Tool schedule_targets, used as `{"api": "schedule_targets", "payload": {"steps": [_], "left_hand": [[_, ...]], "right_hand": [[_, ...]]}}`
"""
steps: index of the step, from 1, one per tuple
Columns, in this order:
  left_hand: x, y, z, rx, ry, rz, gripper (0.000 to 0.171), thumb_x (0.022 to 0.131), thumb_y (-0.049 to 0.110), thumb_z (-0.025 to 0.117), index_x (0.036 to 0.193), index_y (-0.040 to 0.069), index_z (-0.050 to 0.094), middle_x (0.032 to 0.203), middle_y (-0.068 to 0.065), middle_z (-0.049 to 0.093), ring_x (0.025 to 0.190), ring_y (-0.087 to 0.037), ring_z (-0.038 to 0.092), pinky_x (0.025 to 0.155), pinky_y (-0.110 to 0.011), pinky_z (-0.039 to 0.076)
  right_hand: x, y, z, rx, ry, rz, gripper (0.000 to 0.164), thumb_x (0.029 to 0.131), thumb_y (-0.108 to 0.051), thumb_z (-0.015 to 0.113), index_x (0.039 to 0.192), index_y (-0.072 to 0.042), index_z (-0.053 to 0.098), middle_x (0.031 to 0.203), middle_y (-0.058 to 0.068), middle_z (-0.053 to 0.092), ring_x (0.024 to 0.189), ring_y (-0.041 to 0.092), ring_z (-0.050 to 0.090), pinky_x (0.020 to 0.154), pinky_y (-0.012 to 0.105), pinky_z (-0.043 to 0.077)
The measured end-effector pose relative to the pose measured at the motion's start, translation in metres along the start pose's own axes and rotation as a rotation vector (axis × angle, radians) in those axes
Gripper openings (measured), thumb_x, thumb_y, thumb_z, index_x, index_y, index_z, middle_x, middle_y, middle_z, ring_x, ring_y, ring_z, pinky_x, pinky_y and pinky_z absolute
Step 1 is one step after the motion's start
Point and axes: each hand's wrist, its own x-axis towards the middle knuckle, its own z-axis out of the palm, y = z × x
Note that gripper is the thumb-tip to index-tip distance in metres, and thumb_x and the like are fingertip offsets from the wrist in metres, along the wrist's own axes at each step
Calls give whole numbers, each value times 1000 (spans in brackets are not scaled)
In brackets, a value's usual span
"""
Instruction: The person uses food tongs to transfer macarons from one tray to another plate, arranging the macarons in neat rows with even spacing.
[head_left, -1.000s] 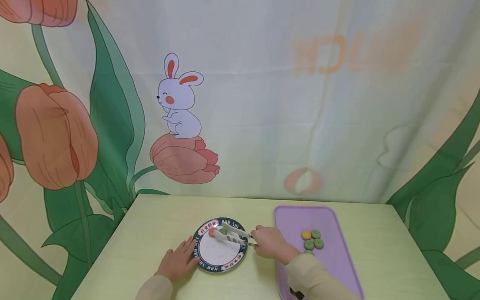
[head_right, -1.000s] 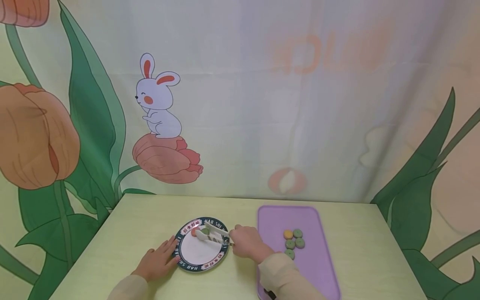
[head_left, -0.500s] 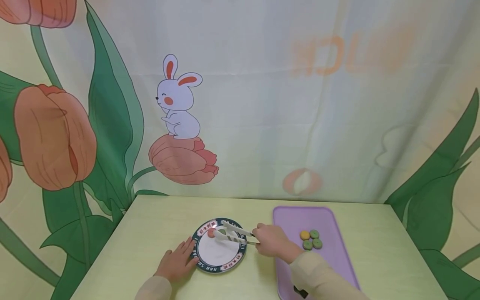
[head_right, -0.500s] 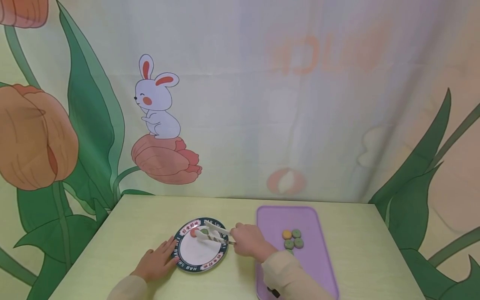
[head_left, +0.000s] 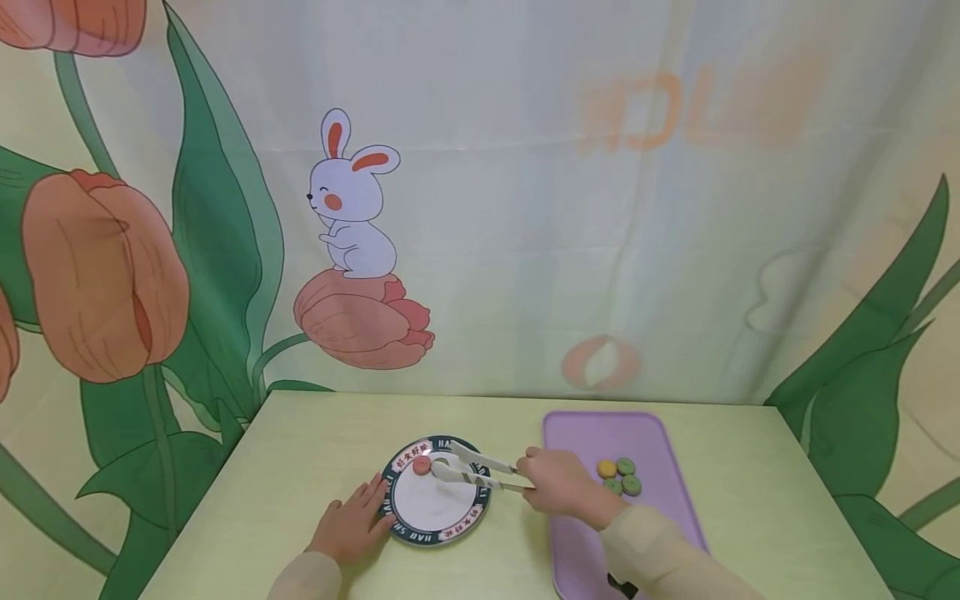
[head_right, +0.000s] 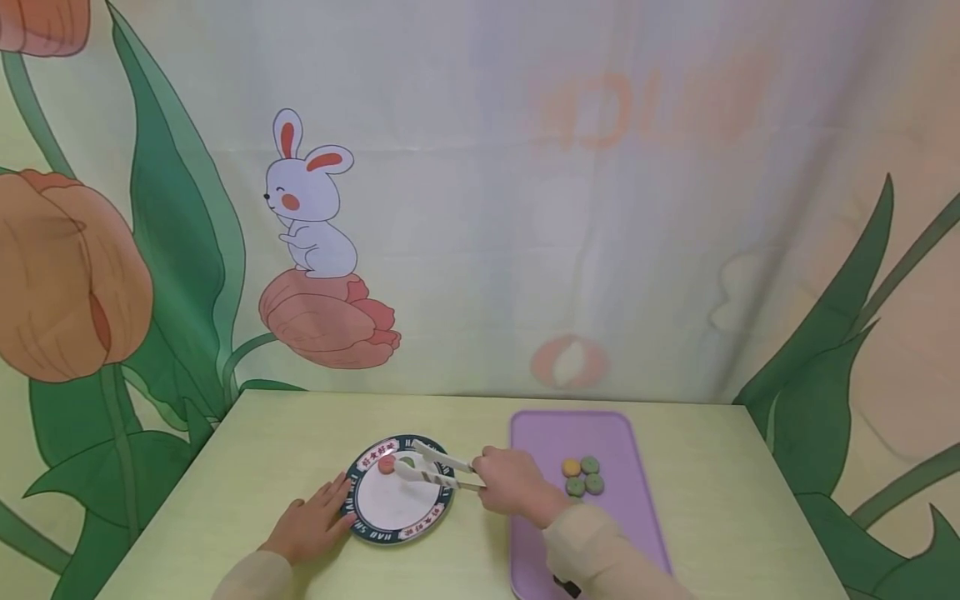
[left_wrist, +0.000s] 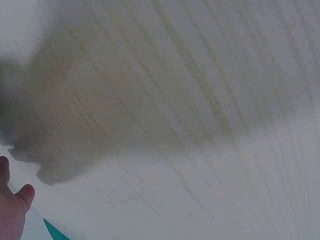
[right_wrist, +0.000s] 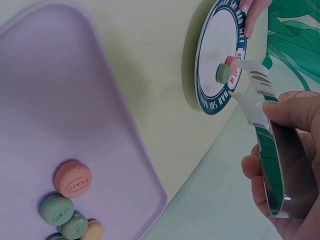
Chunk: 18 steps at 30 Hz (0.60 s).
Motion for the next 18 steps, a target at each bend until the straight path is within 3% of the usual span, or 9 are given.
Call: {"api": "schedule_targets", "payload": {"steps": [10, 18], "left_hand": [[0, 0, 1, 0, 12, 15, 65, 89, 52, 35, 138, 11, 31, 146, -7, 25, 130, -31, 30, 97, -62, 26], [2, -2, 2, 12, 14, 12, 65, 88, 54, 34, 138, 12, 30, 146, -6, 25, 130, -30, 30, 97, -61, 27]], "right_hand": [[-10, 3, -8, -3, 13, -13, 10, 69, -17, 65, 71, -13, 56, 64, -5, 45, 47, 9, 34, 37, 23, 27], [-26, 11, -16, 68, -17, 31, 10, 72, -17, 65, 78, -11, 59, 71, -4, 51, 51, 7, 40, 39, 21, 31]]}}
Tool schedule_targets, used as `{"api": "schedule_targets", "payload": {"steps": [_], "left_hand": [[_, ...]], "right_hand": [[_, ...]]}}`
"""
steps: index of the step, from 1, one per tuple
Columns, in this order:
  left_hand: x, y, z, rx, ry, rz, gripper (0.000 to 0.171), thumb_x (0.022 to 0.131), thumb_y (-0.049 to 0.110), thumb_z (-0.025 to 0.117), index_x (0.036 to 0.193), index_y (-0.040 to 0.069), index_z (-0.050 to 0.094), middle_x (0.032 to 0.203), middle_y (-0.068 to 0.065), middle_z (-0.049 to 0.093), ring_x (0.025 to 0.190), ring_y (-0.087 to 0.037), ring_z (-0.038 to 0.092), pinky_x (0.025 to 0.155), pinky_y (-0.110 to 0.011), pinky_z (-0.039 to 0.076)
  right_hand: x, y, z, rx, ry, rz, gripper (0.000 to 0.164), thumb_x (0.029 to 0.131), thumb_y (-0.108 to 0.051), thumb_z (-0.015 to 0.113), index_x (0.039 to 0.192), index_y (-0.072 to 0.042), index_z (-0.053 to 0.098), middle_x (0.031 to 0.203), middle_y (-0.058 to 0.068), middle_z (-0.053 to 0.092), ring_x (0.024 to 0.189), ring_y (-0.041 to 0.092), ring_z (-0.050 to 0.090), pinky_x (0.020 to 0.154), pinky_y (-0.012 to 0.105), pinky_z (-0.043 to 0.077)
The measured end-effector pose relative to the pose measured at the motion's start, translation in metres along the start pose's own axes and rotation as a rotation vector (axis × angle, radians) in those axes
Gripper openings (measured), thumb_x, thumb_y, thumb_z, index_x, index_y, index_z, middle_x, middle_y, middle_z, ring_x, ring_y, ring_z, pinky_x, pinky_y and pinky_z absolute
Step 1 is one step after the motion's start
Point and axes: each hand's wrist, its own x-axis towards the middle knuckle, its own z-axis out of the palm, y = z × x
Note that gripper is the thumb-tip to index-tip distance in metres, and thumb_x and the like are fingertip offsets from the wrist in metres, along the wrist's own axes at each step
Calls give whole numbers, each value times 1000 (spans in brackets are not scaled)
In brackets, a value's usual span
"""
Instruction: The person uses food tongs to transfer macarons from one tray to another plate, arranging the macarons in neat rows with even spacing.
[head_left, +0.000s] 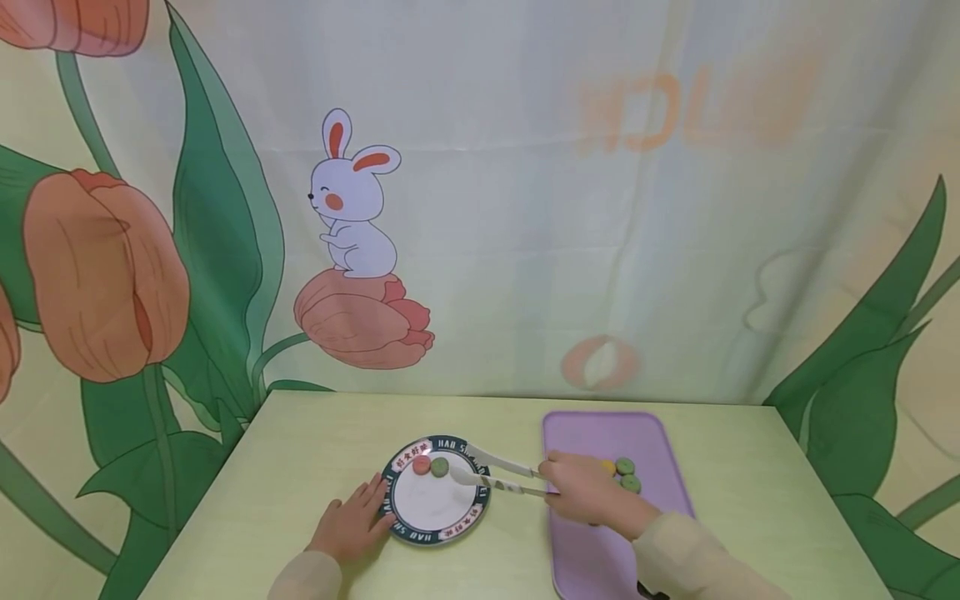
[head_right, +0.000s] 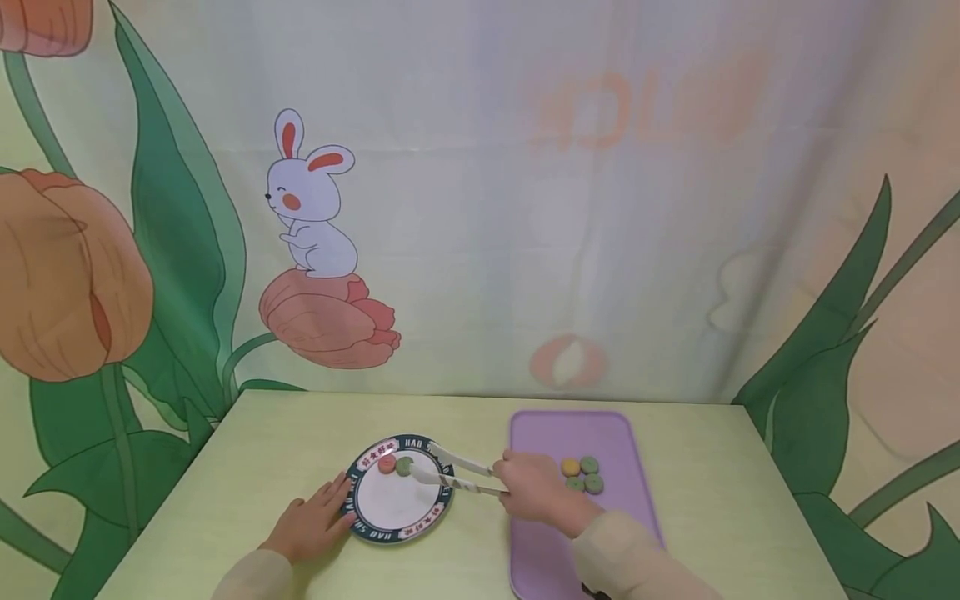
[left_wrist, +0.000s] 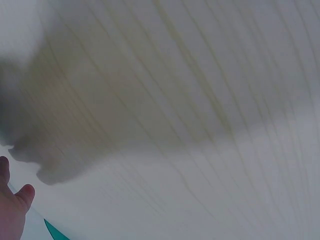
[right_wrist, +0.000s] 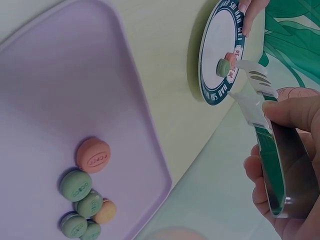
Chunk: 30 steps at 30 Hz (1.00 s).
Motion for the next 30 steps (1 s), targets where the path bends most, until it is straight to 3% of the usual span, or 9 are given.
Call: {"api": "schedule_targets", "payload": {"steps": [8, 18, 30], "left_hand": [[1, 1, 0, 11, 2, -8, 65, 88, 54, 35, 138, 13, 30, 146, -5, 25, 130, -30, 30, 98, -62, 26], [0, 1, 1, 7, -1, -10, 66, 88, 54, 35, 138, 11, 31, 145, -6, 26, 130, -31, 30, 97, -63, 26], [3, -1, 4, 9, -9, -20, 68, 87, 57, 33, 138, 12, 30, 146, -6, 26, 130, -31, 30, 97, -62, 26]], "right_hand": [[-10, 8, -2, -1, 18, 2, 15, 72, -18, 65, 85, -10, 62, 71, -4, 50, 49, 8, 39, 38, 22, 28], [-18, 16, 0, -20, 60, -54, 10, 68, -15, 65, 72, -12, 56, 65, -6, 43, 48, 7, 35, 39, 19, 26], [-32, 24, -2, -55, 74, -20, 13, 66, -18, 65, 78, -14, 60, 68, -8, 50, 53, 10, 44, 45, 21, 27]]}}
